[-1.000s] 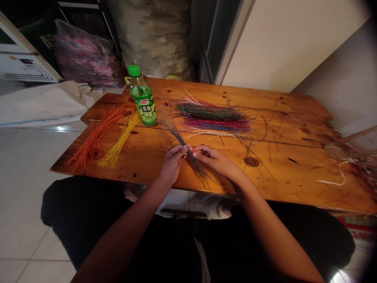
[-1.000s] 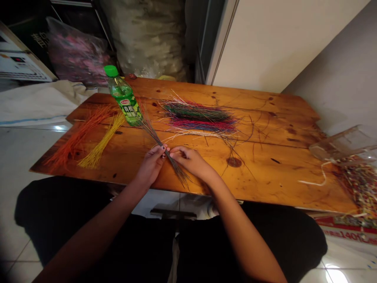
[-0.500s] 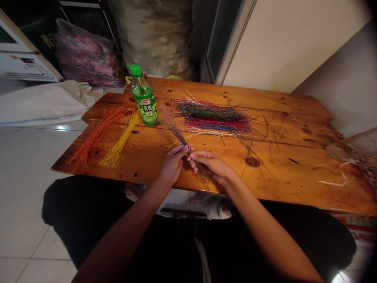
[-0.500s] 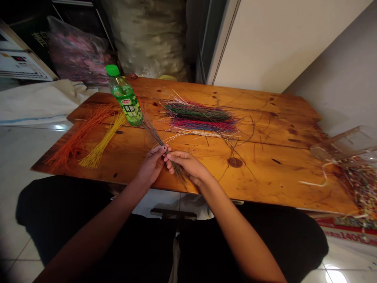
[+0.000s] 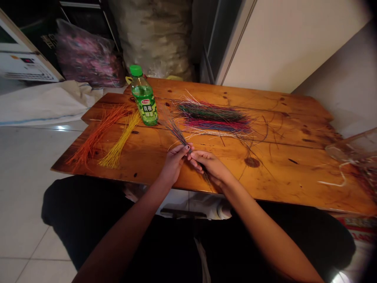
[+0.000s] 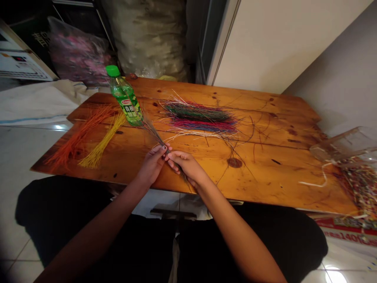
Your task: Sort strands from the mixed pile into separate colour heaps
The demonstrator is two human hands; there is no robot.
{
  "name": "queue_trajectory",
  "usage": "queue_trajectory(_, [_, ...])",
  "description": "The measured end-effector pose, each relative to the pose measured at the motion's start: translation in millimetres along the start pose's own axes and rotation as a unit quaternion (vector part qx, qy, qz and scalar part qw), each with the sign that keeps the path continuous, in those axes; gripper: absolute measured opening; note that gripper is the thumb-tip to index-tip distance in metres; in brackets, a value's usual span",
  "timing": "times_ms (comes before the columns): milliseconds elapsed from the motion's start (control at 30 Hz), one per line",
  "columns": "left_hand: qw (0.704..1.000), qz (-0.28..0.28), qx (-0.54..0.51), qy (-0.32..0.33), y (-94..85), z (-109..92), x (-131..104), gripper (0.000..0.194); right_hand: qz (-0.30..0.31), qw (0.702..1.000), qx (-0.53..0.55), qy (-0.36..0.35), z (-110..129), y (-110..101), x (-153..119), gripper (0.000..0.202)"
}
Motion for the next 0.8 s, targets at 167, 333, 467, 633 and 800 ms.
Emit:
queue_trajectory(167, [0.998, -0.030, 0.043, 0.034, -1.5, -4, 1, 0.013, -0.025, 0.999, -0.033, 0.003, 1, -4, 0, 0.026])
queue_trajectory(333, [0.992, -0.086, 0.051, 0.070, -8.2, -13, 3, 0.025, -0.072, 0.994, -0.078, -0.006, 8, -8, -1, 0.029])
queue_trajectory(467, [0.973, -0.152, 0.112, 0.135, -11.7, -22, 2, 0.022, -0.105, 0.986, -0.131, -0.017, 9, -16, -2, 0.030])
queue_trajectory(633, [0.942, -0.143, 0.244, 0.179, 0.0, -30, -8, 0.013, -0.135, 0.959, -0.246, -0.049, 10, -24, -3, 0.030])
queue_trajectory(800, [0.940, -0.158, 0.252, 0.168, 5.6, -32, -13, 0.013, -0.149, 0.927, -0.336, -0.077, 15, -22, -5, 0.030])
Point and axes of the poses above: each hand's wrist, its own x-axis towards the middle knuckle, its own y-axis out of the palm, z = x × y, the point moved 2 cm from there along x, towards the middle knuckle, and after that the axes turned 6 degrees about z, right-handed, at the moved point
